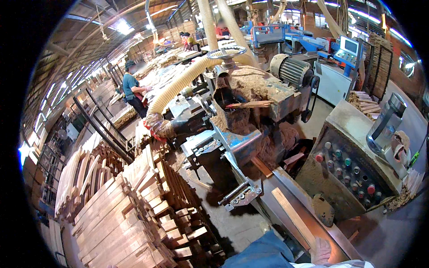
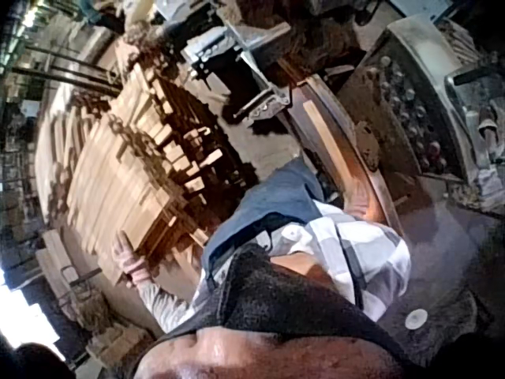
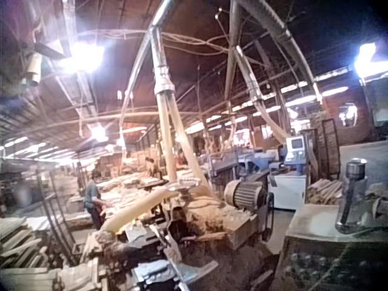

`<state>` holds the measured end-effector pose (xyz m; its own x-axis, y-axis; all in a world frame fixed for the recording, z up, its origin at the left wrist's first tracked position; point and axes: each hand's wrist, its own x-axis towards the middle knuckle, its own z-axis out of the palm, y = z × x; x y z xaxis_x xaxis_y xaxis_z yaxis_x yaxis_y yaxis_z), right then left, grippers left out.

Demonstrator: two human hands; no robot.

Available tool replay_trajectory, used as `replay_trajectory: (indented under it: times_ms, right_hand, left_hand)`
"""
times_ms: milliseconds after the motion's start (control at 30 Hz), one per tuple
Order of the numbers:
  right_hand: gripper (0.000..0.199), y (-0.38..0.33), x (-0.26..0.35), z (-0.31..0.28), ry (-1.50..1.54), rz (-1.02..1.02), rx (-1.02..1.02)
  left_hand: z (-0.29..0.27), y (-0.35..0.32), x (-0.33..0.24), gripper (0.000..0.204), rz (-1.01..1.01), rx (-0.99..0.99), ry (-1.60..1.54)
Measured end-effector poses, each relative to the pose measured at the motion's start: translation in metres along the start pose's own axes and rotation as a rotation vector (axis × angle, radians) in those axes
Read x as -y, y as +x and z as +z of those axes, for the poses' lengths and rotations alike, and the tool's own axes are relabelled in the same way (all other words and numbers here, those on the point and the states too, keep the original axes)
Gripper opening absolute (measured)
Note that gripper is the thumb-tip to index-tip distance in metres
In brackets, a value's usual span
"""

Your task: The person handles wood slats, feeding them one at a time into a large woodworking machine and then placing them onto a stack.

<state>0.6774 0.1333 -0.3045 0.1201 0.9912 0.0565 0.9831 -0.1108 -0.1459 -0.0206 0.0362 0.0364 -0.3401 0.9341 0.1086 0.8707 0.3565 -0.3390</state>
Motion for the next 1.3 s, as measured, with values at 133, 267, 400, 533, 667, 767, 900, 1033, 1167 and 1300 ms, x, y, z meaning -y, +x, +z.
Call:
replay_trajectory:
  times_ms: [133,267,400,533,667,767,900,1033,1167,1300]
  right_hand:
    - [0.055,0.060,0.019,0.009,-0.041,-0.148,-0.177]
    - [0.047,0.178,0.048,0.031,0.117,-0.307,-0.157]
    - [0.044,0.238,0.081,0.025,0.028,-0.380,-0.218]
    - [0.044,0.287,0.124,0.096,0.188,-0.345,-0.427]
    - [0.080,0.264,0.225,-0.056,0.707,-0.724,-0.015]
    - [0.087,0.219,0.245,-0.106,0.826,-0.577,0.281]
    - [0.078,0.141,0.156,-0.091,0.738,-0.212,0.189]
    - [0.060,0.027,0.042,-0.060,0.187,0.061,0.093]
    - [0.058,-0.018,-0.019,-0.028,-0.012,0.162,0.198]
    - [0.065,0.048,0.011,-0.028,0.009,0.120,0.102]
  left_hand:
    - [-0.015,0.012,0.004,0.085,0.069,0.017,-0.038]
    - [-0.009,0.052,0.033,0.059,0.224,-0.161,0.159]
    - [-0.093,0.156,-0.080,0.051,0.373,-0.203,0.097]
    - [-0.092,0.265,-0.187,0.050,0.697,-0.005,0.221]
    - [-0.066,0.303,-0.315,0.043,0.983,0.116,0.319]
    - [-0.056,0.278,-0.392,0.042,1.064,0.163,0.387]
    - [-0.072,0.259,-0.411,0.053,1.251,-0.481,0.417]
    - [-0.107,0.266,-0.331,0.062,1.094,-0.385,-0.281]
    - [-0.087,0.249,-0.190,0.066,0.594,-0.411,-0.163]
    - [-0.046,0.210,-0.074,0.057,0.189,-0.433,0.003]
